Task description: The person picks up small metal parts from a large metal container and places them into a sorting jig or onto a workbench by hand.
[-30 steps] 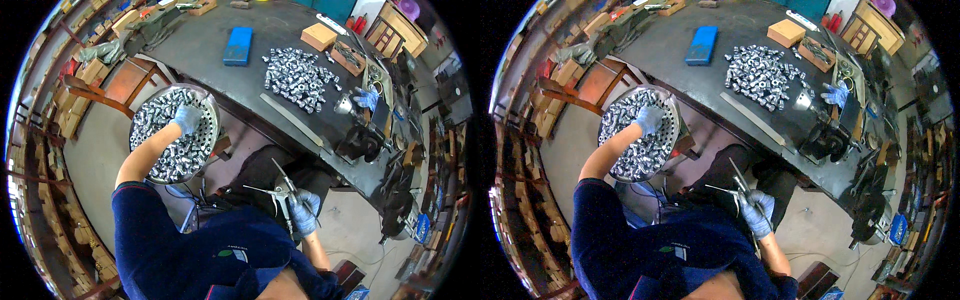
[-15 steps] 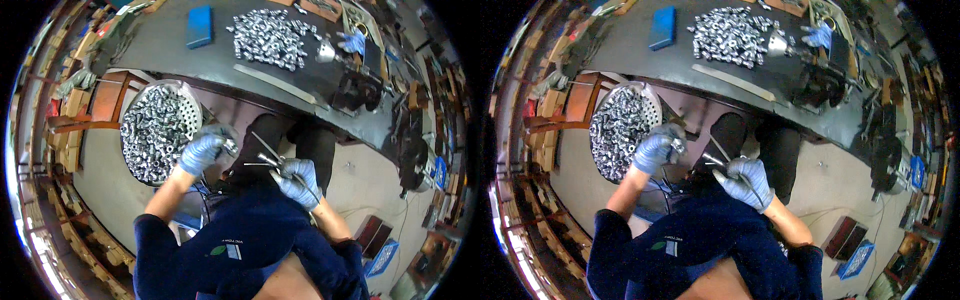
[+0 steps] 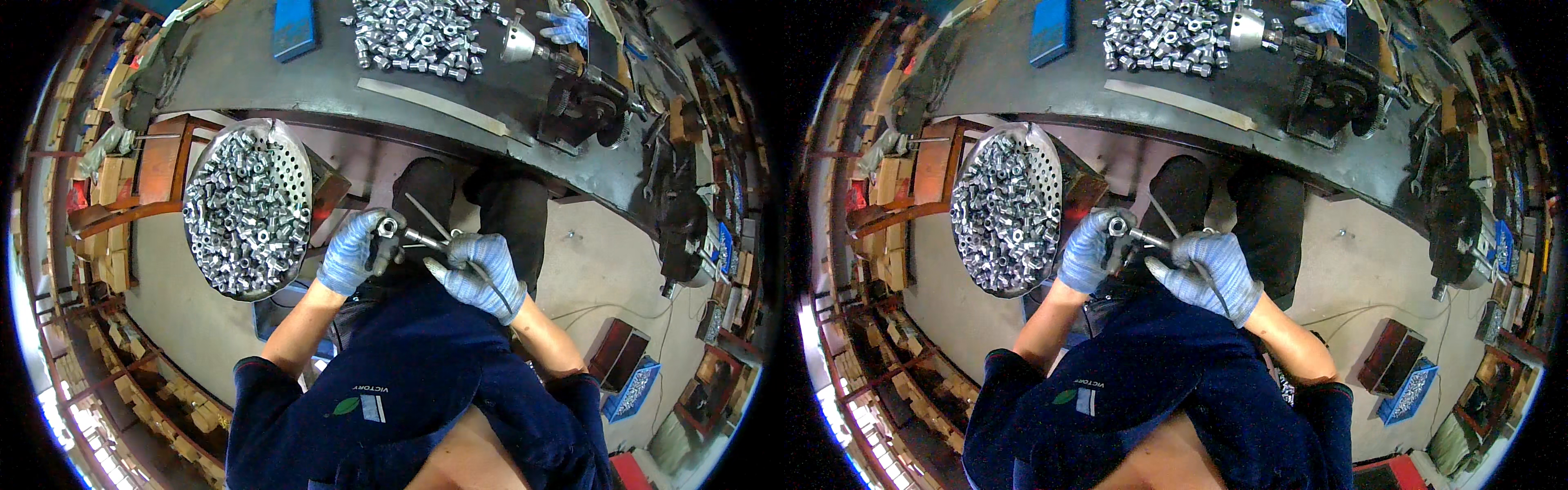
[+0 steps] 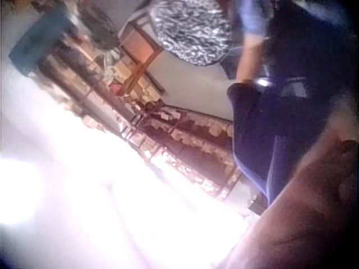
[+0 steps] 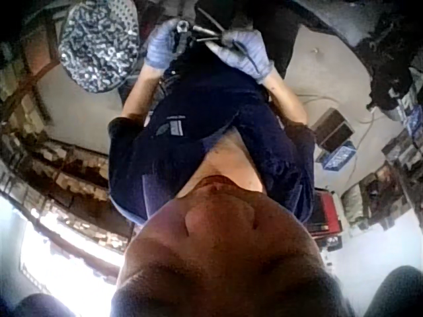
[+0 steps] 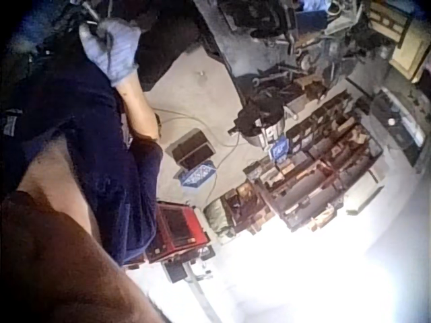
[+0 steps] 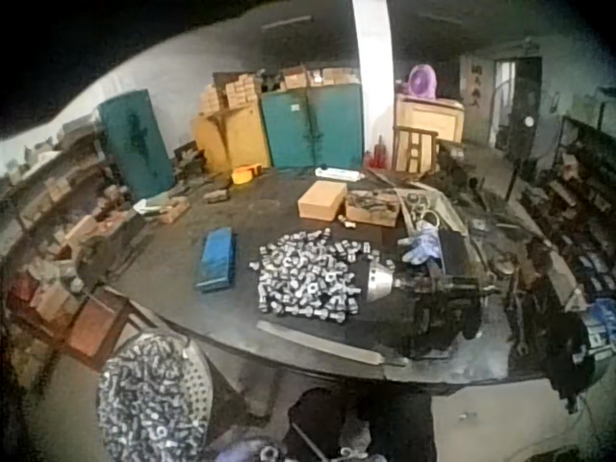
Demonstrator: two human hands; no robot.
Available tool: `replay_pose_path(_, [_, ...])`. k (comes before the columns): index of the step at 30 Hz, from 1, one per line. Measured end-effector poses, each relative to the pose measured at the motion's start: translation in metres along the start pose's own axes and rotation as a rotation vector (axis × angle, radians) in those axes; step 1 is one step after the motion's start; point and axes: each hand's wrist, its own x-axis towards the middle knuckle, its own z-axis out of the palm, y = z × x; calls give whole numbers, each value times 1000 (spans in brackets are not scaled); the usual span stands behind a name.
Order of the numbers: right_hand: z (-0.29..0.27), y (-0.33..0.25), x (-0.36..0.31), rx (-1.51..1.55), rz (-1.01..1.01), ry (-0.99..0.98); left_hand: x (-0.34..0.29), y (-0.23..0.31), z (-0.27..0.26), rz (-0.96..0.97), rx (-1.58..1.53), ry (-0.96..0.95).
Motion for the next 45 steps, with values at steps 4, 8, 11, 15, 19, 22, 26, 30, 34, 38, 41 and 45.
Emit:
replay_pose_path(4, [-1, -2, 3, -87, 1, -39, -2, 19, 6, -24, 290, -10])
replay_pose_path(8, [-1, -5, 5, -242, -33, -96, -1, 30, 3, 79, 662, -34])
replay_pose_path(11, [2, -4, 3, -259, -35, -69, 1, 30, 3, 202, 738, -108])
replay_pose_path(15, [2, -2, 2, -257, 4, -40, 10, 28, -4, 410, 816, -210])
replay_pose_path(19, [3, 4, 0, -226, 15, -1, 3, 33, 8, 165, 645, -185])
replay_pose_path(22, [1, 3, -2, -176, 50, 25, 1, 35, 16, 80, 572, -167])
replay_pose_path(26, [-8, -5, -6, -18, 30, 126, 18, 29, -5, 339, 938, 69])
replay_pose_path(30, [-18, -33, 0, 39, -126, -106, 26, 23, -19, 522, 1107, 176])
replay_pose_path(34, [-13, -43, 6, 37, -159, -124, 22, 23, -17, 536, 1311, 258])
replay_pose_path(38, [-6, -37, 6, 47, -148, -102, 21, 24, -8, 527, 1315, 257])
replay_pose_path(41, [1, -31, 10, 20, -129, -95, 21, 23, -9, 634, 1390, 204])
replay_pose_path(45, [17, -18, 18, -77, -67, -149, 21, 21, -1, 550, 1364, 122])
